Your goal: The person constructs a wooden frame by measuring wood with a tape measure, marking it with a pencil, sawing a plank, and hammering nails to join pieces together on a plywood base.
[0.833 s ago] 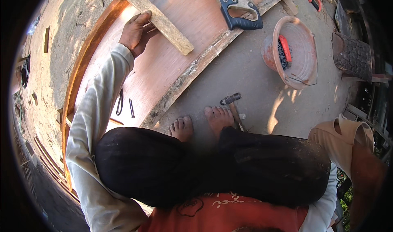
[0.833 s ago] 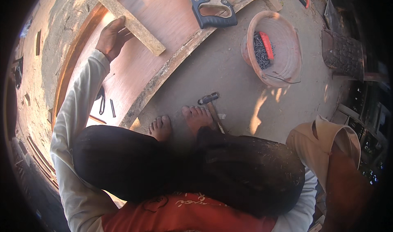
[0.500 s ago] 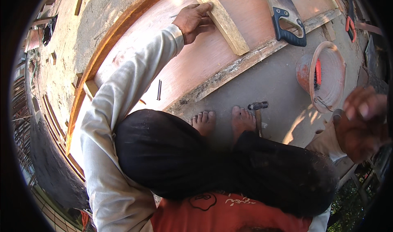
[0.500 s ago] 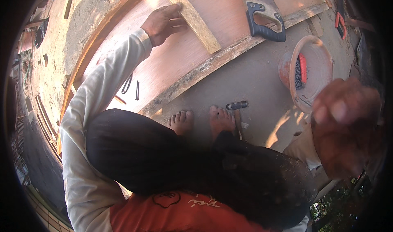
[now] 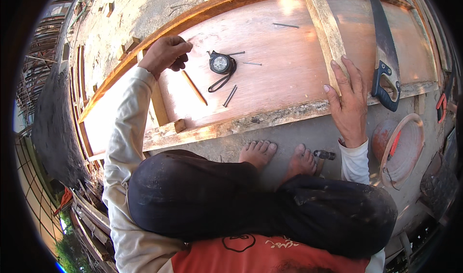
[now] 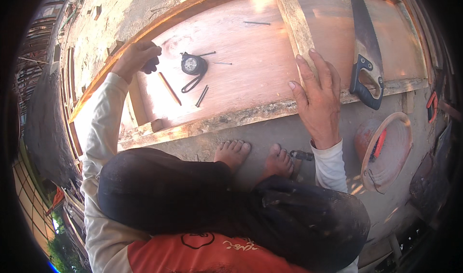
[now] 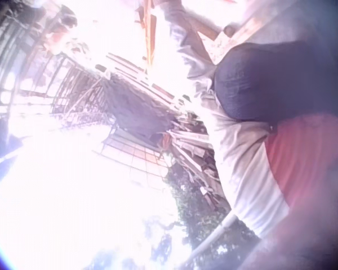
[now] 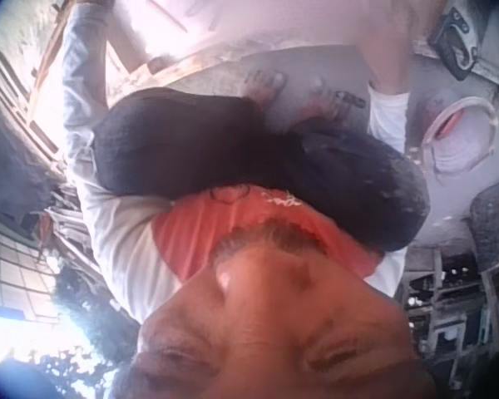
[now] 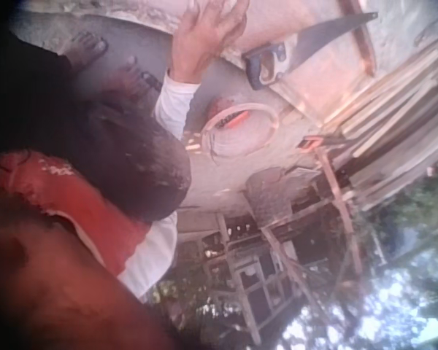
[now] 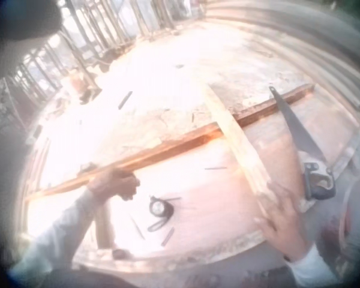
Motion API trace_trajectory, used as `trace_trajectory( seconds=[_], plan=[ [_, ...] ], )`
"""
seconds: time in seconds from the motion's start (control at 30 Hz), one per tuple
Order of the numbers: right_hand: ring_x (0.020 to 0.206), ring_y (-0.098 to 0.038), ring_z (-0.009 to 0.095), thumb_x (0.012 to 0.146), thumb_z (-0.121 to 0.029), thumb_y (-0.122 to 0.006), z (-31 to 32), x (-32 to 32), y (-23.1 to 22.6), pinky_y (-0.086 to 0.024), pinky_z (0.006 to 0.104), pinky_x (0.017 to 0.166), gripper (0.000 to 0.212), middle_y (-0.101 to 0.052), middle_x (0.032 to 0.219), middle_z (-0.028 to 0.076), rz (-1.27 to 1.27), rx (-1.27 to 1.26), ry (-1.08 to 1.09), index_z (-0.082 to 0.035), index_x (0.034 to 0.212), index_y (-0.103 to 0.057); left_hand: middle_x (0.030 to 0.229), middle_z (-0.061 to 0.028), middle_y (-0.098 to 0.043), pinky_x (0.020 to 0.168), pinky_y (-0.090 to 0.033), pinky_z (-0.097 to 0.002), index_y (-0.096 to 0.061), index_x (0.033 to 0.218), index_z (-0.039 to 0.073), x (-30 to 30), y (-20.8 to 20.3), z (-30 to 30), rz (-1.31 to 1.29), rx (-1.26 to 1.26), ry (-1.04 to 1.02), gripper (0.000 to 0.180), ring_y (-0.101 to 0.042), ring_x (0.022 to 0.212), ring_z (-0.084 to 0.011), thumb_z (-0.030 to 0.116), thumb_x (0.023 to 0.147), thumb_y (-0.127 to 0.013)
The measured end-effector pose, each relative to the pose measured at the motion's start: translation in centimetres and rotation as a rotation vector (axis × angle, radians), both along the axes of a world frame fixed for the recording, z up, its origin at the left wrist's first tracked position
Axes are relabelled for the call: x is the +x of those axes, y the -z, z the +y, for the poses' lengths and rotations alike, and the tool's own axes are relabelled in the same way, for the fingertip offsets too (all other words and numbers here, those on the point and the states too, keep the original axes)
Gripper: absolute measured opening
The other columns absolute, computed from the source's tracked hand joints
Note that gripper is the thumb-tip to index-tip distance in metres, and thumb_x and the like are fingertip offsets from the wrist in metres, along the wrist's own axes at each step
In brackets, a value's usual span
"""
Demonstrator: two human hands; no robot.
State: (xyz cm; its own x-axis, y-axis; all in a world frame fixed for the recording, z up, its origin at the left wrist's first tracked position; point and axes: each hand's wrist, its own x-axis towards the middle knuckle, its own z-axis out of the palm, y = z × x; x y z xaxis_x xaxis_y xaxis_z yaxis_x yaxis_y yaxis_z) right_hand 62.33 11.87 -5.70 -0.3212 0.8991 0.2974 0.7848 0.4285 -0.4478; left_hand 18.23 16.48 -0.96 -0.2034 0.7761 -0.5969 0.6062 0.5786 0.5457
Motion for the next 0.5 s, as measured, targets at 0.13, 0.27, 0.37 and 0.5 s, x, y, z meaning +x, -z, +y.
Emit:
trace_trajectory(
  seconds=[0.13, 0.27, 0.37, 0.5],
  plan=[
    [0.126, -0.049, 0.035, 0.089, -0.017, -0.071, 0.4, -0.2, 0.6, -0.042, 0.0475, 0.104, 0.044, -0.056, 0.139, 0.010, -0.080, 0.094, 0.014, -0.009, 0.132, -0.065, 0.073, -0.0124, -0.070, 0.053, -0.057, -0.0326, -0.068, 0.095, -0.006, -2.5, 6.9, -7.5, 0.294, -0.149, -0.091, 0.049, -0.069, 0.057, -0.0195, 0.043, 0.092, -0.068],
    [0.115, -0.053, 0.033, 0.089, -0.016, -0.071, 0.7, -0.8, 0.4, -0.044, 0.0466, 0.098, 0.036, -0.061, 0.128, 0.009, -0.115, 0.111, 0.004, -0.004, 0.123, -0.066, 0.061, -0.0113, -0.068, 0.055, -0.055, -0.0350, -0.066, 0.082, -0.002, -0.4, 8.5, -9.6, 0.433, -0.075, -0.093, 0.045, -0.067, 0.051, -0.0202, 0.041, 0.087, -0.077],
    [0.110, -0.055, 0.033, 0.089, -0.018, -0.070, 0.9, -0.7, 1.0, -0.046, 0.0457, 0.095, 0.036, -0.061, 0.123, 0.010, -0.012, 0.055, 0.003, -0.001, 0.121, -0.065, 0.064, -0.0146, -0.069, 0.048, -0.054, -0.0332, -0.064, 0.081, -0.006, -1.0, 9.0, -8.9, 0.374, 0.003, -0.101, 0.024, -0.068, 0.051, -0.0201, 0.017, 0.087, -0.068],
    [0.108, -0.056, 0.036, 0.094, -0.028, -0.067, 0.6, -0.9, 1.3, -0.047, 0.0452, 0.093, 0.047, -0.059, 0.123, 0.016, 0.065, 0.003, -0.010, 0.000, 0.130, -0.058, 0.069, -0.0118, -0.067, 0.047, -0.053, -0.0286, -0.061, 0.086, -0.005, 2.5, 3.6, -4.2, -0.031, 0.301, -0.346, 0.018, -0.065, 0.052, -0.0176, 0.013, 0.090, -0.065]
  ],
)
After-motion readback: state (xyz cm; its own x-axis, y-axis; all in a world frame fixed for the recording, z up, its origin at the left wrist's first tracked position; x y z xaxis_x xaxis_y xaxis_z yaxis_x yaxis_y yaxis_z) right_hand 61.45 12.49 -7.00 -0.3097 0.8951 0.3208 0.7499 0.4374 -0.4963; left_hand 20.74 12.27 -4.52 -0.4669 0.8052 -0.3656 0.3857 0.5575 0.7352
